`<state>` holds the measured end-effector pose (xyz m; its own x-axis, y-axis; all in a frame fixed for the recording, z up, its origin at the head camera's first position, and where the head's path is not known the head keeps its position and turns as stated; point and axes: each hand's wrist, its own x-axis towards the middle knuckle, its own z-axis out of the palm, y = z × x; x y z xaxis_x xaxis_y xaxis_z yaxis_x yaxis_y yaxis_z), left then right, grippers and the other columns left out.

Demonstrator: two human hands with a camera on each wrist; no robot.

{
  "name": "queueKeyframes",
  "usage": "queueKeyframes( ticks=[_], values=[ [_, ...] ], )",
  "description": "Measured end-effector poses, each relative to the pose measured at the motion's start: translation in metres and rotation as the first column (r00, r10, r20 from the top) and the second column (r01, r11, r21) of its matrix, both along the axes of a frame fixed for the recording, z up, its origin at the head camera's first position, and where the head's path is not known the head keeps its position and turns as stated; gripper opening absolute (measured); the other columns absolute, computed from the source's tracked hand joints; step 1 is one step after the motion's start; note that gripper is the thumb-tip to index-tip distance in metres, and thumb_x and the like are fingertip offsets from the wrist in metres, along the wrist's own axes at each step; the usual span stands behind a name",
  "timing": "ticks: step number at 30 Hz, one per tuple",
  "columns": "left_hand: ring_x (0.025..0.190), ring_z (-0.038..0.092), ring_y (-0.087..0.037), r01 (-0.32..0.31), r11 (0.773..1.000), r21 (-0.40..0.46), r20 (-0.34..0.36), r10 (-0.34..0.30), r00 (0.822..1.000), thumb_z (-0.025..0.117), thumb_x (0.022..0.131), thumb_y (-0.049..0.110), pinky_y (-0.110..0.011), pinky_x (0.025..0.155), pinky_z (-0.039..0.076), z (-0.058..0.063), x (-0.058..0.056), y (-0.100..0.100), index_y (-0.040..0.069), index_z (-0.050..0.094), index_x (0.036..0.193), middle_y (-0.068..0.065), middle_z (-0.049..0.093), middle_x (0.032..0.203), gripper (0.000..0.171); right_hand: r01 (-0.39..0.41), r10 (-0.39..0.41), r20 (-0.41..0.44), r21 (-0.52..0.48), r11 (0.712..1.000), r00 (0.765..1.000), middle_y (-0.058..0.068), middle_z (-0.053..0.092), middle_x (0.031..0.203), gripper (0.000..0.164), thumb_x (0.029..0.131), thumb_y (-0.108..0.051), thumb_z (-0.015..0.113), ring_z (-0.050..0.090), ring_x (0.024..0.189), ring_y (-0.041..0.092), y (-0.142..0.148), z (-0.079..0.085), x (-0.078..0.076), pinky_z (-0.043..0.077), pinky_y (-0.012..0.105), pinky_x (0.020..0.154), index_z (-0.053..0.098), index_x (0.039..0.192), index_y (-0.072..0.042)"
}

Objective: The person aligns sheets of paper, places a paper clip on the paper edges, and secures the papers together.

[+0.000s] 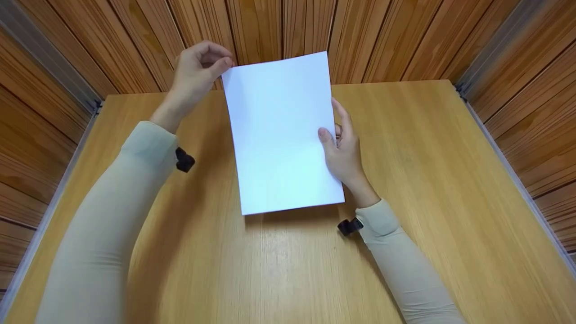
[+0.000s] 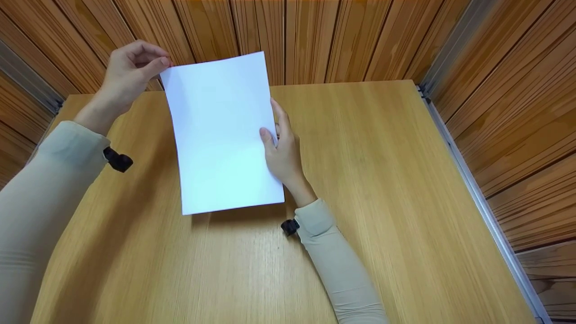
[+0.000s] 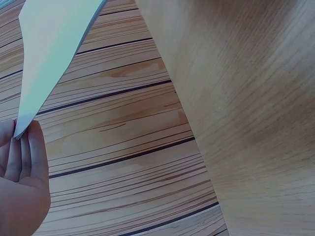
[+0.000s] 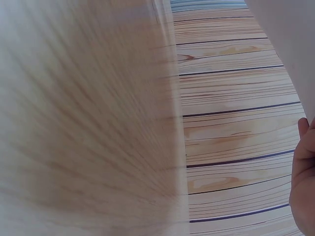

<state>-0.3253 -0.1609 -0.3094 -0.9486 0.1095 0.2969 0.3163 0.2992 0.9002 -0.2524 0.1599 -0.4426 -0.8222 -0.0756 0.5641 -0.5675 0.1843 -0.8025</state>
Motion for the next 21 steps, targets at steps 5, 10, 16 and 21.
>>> queueKeyframes(
  ticks=[5,10,16,21],
  values=[
    [0.101,0.063,-0.016,0.000,1.000,-0.012,-0.008,0.000,1.000,0.068,0.105,0.015,-0.029,0.090,0.047,0.005,0.008,0.002,0.010,0.075,0.115,-0.005,0.073,0.109,0.013,0.002,-0.002,0.009,-0.004,1.000,1.000,0.012,0.071,0.089,0.063,0.109,-0.012,0.059,0.050,0.058,0.017,0.000,0.000,0.000,0.041,0.024,0.053,0.031,0.165,-0.007],
    [0.101,0.062,-0.017,0.008,1.000,-0.011,-0.013,-0.008,1.000,0.069,0.105,0.018,-0.028,0.089,0.047,-0.004,-0.001,-0.002,0.011,0.075,0.116,-0.005,0.073,0.109,0.014,0.007,-0.007,0.016,-0.004,1.000,1.000,0.010,0.070,0.088,0.064,0.109,-0.012,0.060,0.049,0.058,0.016,0.001,0.000,-0.001,0.041,0.024,0.052,0.031,0.166,-0.008],
    [0.102,0.063,-0.018,0.021,1.000,-0.001,-0.012,-0.021,1.000,0.072,0.102,0.023,-0.030,0.090,0.048,-0.013,-0.012,-0.007,0.013,0.076,0.116,-0.003,0.073,0.110,0.018,0.002,-0.002,0.021,-0.024,1.000,1.000,0.012,0.073,0.099,0.064,0.109,-0.011,0.061,0.054,0.062,0.018,0.000,0.000,-0.001,0.044,0.024,0.054,0.032,0.165,-0.007],
    [0.106,0.064,-0.018,0.027,0.999,-0.029,0.001,-0.027,1.000,0.073,0.102,0.025,-0.030,0.093,0.049,-0.014,-0.012,-0.008,0.014,0.075,0.120,-0.002,0.073,0.113,0.021,0.008,-0.006,0.034,-0.040,0.999,0.999,0.014,0.073,0.109,0.063,0.109,-0.010,0.060,0.055,0.064,0.019,0.000,0.000,-0.001,0.044,0.024,0.055,0.033,0.165,-0.007]
  ],
)
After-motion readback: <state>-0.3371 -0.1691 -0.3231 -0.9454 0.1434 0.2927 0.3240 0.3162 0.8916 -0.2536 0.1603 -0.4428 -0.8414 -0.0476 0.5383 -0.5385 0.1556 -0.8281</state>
